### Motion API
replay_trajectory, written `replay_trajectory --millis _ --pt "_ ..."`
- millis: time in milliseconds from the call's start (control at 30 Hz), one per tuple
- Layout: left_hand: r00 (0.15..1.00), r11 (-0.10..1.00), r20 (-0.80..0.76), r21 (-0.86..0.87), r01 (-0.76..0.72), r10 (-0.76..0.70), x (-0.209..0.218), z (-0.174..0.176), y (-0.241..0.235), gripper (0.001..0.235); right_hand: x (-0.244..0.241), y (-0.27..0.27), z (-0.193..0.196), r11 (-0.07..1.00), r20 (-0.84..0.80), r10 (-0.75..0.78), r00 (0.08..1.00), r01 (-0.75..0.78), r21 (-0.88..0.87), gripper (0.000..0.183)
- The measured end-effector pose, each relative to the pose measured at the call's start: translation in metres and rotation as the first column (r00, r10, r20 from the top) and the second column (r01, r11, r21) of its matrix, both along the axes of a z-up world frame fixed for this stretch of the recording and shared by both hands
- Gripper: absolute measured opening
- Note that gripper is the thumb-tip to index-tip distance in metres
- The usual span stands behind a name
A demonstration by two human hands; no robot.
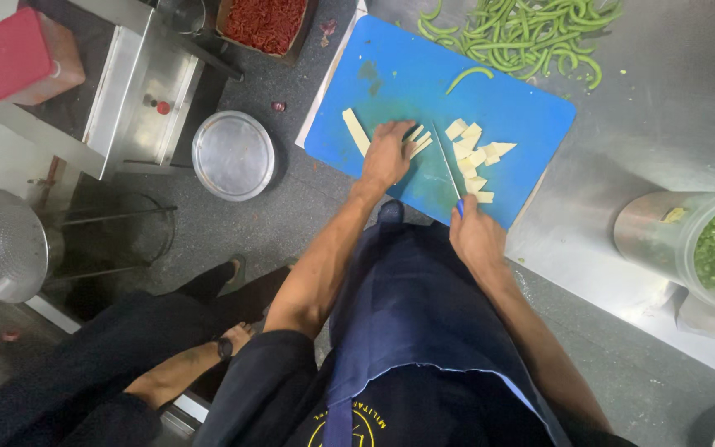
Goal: The person uses a knife to cut white vegetable sticks into small cubes on a blue cutting board. The chopped pieces accumulate on the board as the person continues dicing.
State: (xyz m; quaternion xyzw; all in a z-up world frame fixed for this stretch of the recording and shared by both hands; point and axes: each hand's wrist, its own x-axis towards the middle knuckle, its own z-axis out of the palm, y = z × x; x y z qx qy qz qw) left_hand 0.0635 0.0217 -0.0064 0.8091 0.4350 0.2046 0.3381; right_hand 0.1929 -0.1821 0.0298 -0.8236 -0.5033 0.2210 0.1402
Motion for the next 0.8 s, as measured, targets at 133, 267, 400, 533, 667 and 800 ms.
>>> replay_trajectory --millis 133,267,400,533,667,800 --pt "0.994 0.994 0.013 0.018 0.105 -0.105 -0.010 0.016 -0.010 0.061 -0.002 0.008 -0.003 0.998 -0.002 0.051 0.999 -0.051 0.037 0.026" --pt "0.988 0.987 -0.029 0.057 0.150 -0.149 -0.015 0.021 -0.015 0.055 0.001 0.004 0.003 0.999 -0.003 0.038 0.999 -0.038 0.023 0.025" --pt "0.965 0.971 -0.123 0.012 0.237 -0.234 -0.018 0.020 -0.014 0.049 0.001 0.005 0.006 1.000 -0.016 0.022 1.000 -0.022 0.001 0.028" --pt "0.947 0.953 -0.123 0.017 0.302 -0.298 -0.021 0.023 -0.012 0.049 -0.003 0.008 0.006 0.997 -0.035 0.053 0.998 -0.055 -0.051 0.027" --pt "0.960 0.959 -0.055 0.064 0.277 -0.273 -0.029 0.024 -0.015 0.052 -0.005 0.002 0.005 0.998 -0.071 0.045 0.996 -0.047 -0.033 0.029" --pt "0.956 0.949 -0.083 0.122 0.290 -0.282 -0.038 0.015 -0.022 0.042 -0.008 -0.005 0.003 0.999 -0.080 0.044 0.996 -0.044 -0.001 0.027"
